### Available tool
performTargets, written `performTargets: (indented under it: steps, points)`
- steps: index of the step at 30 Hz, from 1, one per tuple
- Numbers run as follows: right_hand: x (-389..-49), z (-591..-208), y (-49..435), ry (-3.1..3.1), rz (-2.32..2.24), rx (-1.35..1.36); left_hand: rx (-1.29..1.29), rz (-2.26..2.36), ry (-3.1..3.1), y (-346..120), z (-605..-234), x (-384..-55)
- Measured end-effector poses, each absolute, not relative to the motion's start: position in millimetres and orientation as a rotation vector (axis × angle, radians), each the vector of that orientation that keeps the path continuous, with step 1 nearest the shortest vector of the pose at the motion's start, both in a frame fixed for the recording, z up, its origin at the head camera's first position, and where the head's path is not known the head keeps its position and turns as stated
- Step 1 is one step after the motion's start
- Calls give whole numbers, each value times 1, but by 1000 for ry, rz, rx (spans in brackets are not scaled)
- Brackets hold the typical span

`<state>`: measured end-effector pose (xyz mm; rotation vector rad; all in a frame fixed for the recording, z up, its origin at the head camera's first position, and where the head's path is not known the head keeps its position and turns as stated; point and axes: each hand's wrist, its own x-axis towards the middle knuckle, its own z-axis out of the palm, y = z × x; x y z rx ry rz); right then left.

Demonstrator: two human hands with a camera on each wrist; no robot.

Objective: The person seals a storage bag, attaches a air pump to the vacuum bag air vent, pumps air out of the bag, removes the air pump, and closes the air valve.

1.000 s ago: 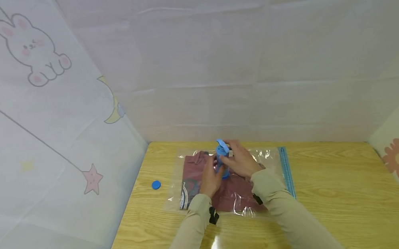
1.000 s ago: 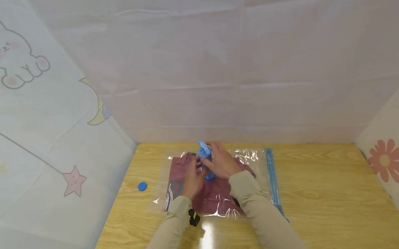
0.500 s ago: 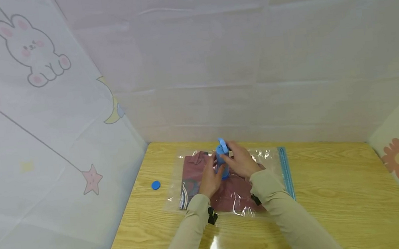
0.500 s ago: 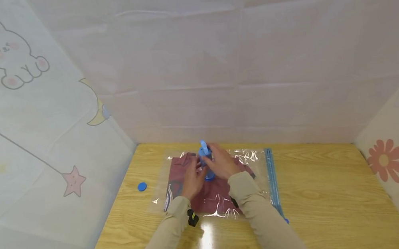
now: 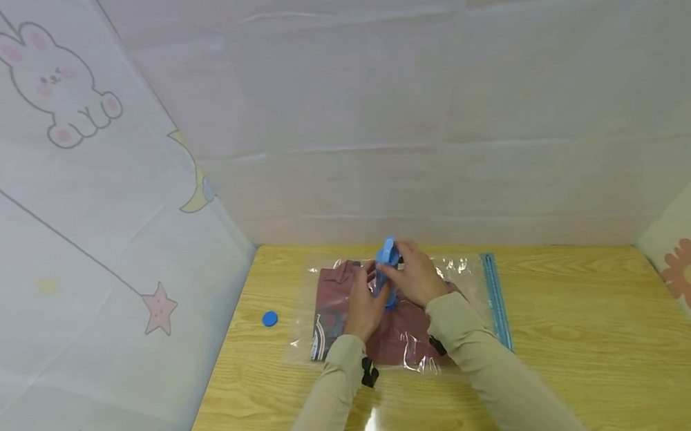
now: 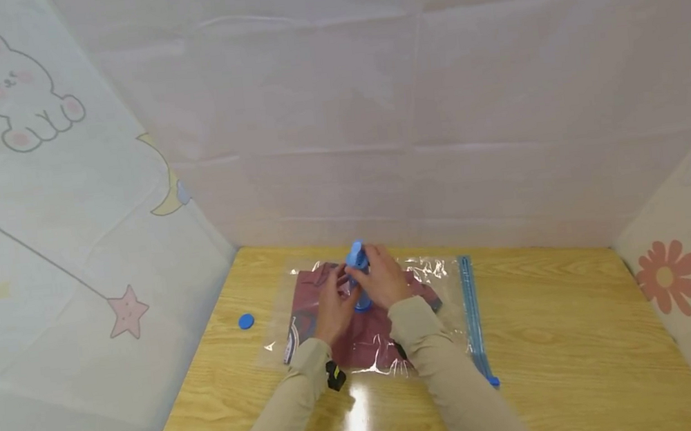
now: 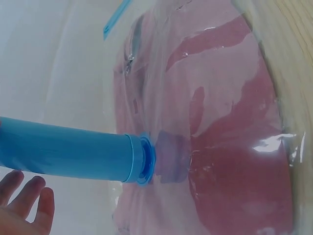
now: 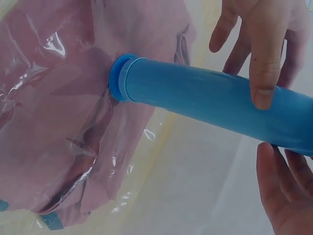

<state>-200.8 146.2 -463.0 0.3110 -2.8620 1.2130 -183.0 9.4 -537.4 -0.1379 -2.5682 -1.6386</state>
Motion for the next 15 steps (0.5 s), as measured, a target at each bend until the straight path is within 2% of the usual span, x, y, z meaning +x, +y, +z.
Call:
performTargets:
  steps: [15]
  points:
    - [-200, -463, 138, -2888, 1220, 163, -132, -1619, -2523, 12, -537, -184]
